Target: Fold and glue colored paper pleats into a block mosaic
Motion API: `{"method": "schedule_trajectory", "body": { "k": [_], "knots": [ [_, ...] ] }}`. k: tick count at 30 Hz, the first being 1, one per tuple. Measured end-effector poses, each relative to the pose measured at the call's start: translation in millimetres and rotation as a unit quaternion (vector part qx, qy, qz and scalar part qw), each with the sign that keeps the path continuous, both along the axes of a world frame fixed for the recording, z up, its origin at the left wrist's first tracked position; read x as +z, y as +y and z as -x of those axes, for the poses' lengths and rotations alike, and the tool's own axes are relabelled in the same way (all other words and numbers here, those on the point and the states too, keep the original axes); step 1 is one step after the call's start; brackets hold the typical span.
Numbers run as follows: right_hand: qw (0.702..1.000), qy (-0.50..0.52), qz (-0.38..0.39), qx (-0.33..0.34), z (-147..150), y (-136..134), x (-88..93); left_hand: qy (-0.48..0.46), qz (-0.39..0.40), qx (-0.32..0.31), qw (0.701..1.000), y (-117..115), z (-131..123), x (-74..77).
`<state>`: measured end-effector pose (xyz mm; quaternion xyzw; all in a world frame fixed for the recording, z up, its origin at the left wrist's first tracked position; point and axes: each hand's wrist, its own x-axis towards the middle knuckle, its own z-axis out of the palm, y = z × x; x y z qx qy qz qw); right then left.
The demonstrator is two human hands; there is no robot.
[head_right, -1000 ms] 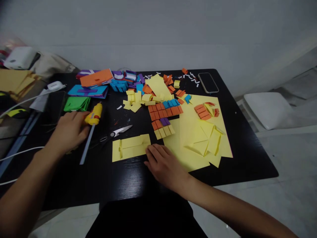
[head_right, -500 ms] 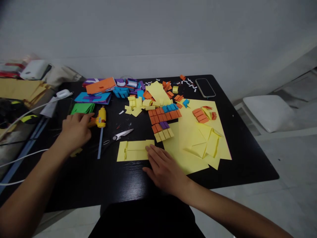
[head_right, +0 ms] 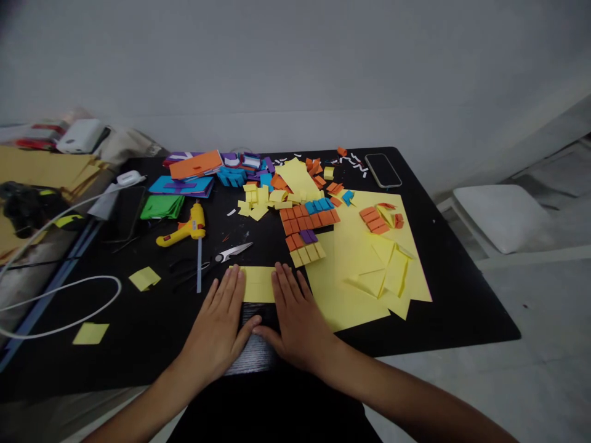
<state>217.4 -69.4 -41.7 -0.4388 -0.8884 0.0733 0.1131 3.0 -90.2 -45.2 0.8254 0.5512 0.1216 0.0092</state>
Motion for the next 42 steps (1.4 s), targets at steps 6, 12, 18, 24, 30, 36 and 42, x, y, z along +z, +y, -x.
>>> {"method": "schedule_trajectory", "body": {
  "k": [6, 12, 18, 24, 30, 36, 42],
  "knots": [
    [1.000, 0.001, 0.001, 0.004, 0.0, 0.0, 1.0, 0.012, -0.008, -0.007, 1.000, 3.5, 0.9, 2.7],
    [1.000, 0.002, -0.005, 0.000, 0.2, 0.0, 0.4, 0.009, -0.018, -0.017, 1.000, 5.1, 0.8, 1.6],
    [1.000, 0.005, -0.009, -0.012, 0.4, -2.3, -2.8, 0.017, -0.024, -0.005, 1.000, 5.3, -0.1, -1.5],
    [0.999, -0.005, -0.010, -0.052, 1.2, -5.2, -7.2, 0.020, -0.016, -0.004, 1.000, 5.0, -1.2, -0.9],
    [0.999, 0.008, 0.005, -0.051, 2.6, -4.2, -7.1, 0.009, -0.017, -0.003, 1.000, 4.5, -1.9, -3.0],
    [0.996, 0.085, 0.010, -0.034, -5.7, -3.2, 0.3, 0.009, -0.017, -0.003, 1.000, 7.9, 0.1, 1.5],
    [0.983, 0.184, -0.019, -0.021, -24.9, 7.6, 11.3, 0.013, -0.053, -0.037, 0.998, -3.3, -21.1, 20.5]
  ]
}}
